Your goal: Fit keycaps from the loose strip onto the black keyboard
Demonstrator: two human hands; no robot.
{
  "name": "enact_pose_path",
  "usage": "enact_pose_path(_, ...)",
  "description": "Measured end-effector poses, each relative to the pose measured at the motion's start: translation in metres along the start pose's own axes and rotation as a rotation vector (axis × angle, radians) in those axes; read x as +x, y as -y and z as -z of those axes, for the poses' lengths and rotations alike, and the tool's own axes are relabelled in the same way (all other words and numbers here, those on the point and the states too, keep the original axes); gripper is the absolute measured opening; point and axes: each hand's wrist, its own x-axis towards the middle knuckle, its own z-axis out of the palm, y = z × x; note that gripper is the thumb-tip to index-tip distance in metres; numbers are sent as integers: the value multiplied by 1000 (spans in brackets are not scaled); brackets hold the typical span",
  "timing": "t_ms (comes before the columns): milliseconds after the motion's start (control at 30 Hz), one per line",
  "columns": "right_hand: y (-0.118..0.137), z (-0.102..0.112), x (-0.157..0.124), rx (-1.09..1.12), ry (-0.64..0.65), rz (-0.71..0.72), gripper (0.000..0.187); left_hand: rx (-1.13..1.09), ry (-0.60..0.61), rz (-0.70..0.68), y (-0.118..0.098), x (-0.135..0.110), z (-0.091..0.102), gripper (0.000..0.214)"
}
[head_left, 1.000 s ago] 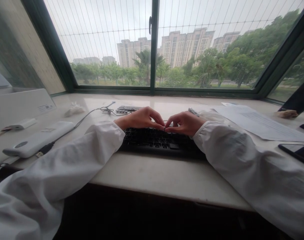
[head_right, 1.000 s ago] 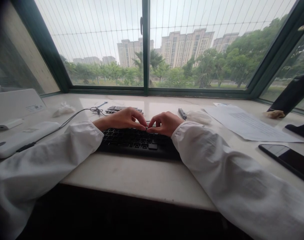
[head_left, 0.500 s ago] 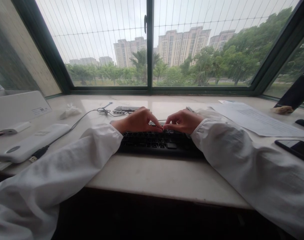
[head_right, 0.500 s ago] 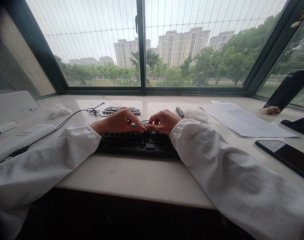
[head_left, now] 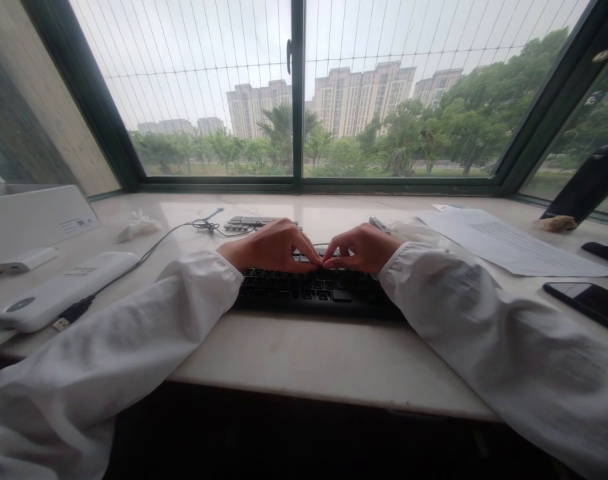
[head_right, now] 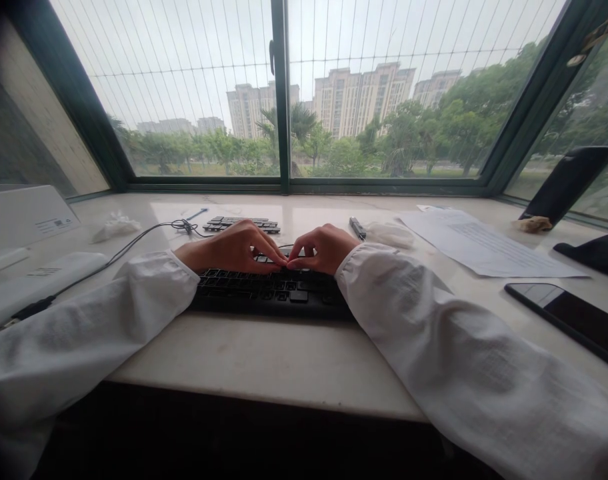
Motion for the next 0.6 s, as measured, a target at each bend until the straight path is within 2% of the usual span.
enact_pose_path(300, 4, 1, -1, -41, -9, 12, 27, 21, -45, -8, -4, 0, -1, 14)
enact_pose_path(600, 4, 0, -2, -42, -13, 32, 27, 107, 4, -61, -2, 0, -1, 19)
